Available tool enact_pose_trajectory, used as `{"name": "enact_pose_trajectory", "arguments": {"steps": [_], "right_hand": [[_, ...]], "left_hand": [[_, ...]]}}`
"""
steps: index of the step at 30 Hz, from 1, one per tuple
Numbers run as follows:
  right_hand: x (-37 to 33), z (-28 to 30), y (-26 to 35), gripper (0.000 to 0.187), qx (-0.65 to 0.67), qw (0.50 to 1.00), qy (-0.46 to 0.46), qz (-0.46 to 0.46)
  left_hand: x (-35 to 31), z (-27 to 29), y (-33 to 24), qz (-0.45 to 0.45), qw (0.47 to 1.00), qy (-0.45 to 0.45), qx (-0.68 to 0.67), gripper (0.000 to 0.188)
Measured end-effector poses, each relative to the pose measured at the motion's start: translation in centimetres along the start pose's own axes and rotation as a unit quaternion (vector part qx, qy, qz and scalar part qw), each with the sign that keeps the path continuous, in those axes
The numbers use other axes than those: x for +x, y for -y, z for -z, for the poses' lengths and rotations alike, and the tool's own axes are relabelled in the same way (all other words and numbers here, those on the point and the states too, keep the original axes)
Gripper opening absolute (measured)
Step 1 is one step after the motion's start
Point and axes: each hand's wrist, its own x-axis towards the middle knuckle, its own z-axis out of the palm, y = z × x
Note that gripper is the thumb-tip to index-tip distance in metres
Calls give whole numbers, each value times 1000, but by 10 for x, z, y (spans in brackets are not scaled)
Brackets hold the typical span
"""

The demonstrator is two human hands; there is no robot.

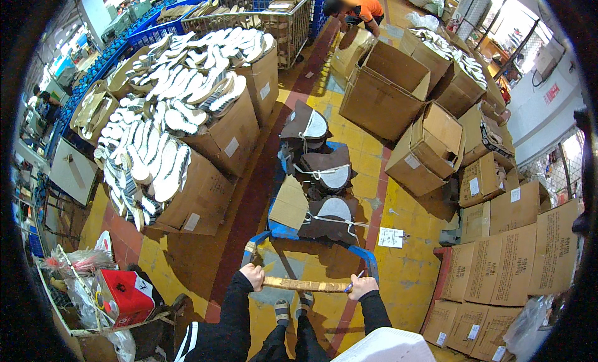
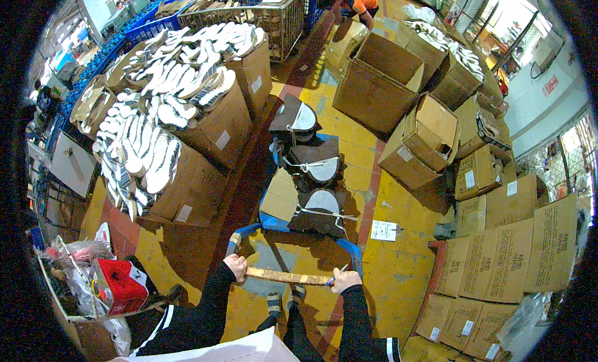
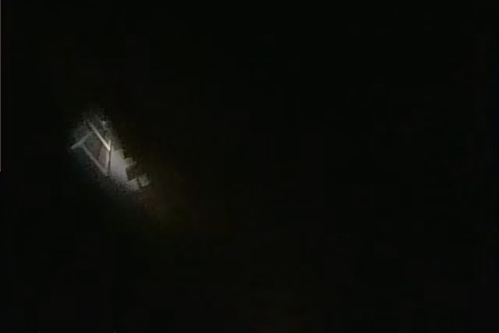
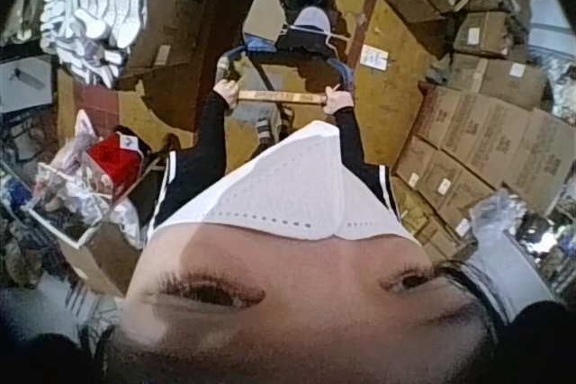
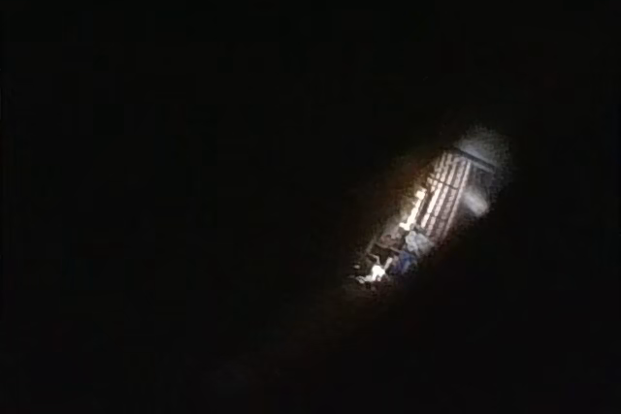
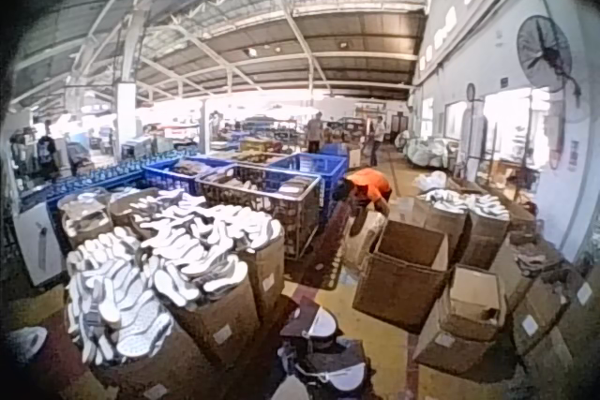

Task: The person pushes a blue pallet jack carrying stacked shoe parts through a warehouse, then stops to transfer the parts one by one into a red plastic crate.

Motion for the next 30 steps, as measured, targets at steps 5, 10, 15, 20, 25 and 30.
{"name": "enact_pose_trajectory", "arguments": {"steps": [5,10,15,20,25,30], "right_hand": [[0,0,-1,30,5,1000,6,4],[0,0,-1,32,2,1000,14,1],[1,1,1,24,8,999,-35,7],[-1,-3,-3,28,0,1000,-16,10],[-1,-2,-2,30,-2,1000,10,8],[-1,-3,-3,32,-10,1000,24,7]], "left_hand": [[0,1,0,0,1000,-8,0,29],[2,2,-1,1,1000,-16,8,26],[1,3,0,-2,1000,-11,4,27],[2,3,-1,2,1000,-19,7,29],[2,5,-1,-8,1000,-8,13,30],[1,1,-1,-4,1000,8,19,31]]}}
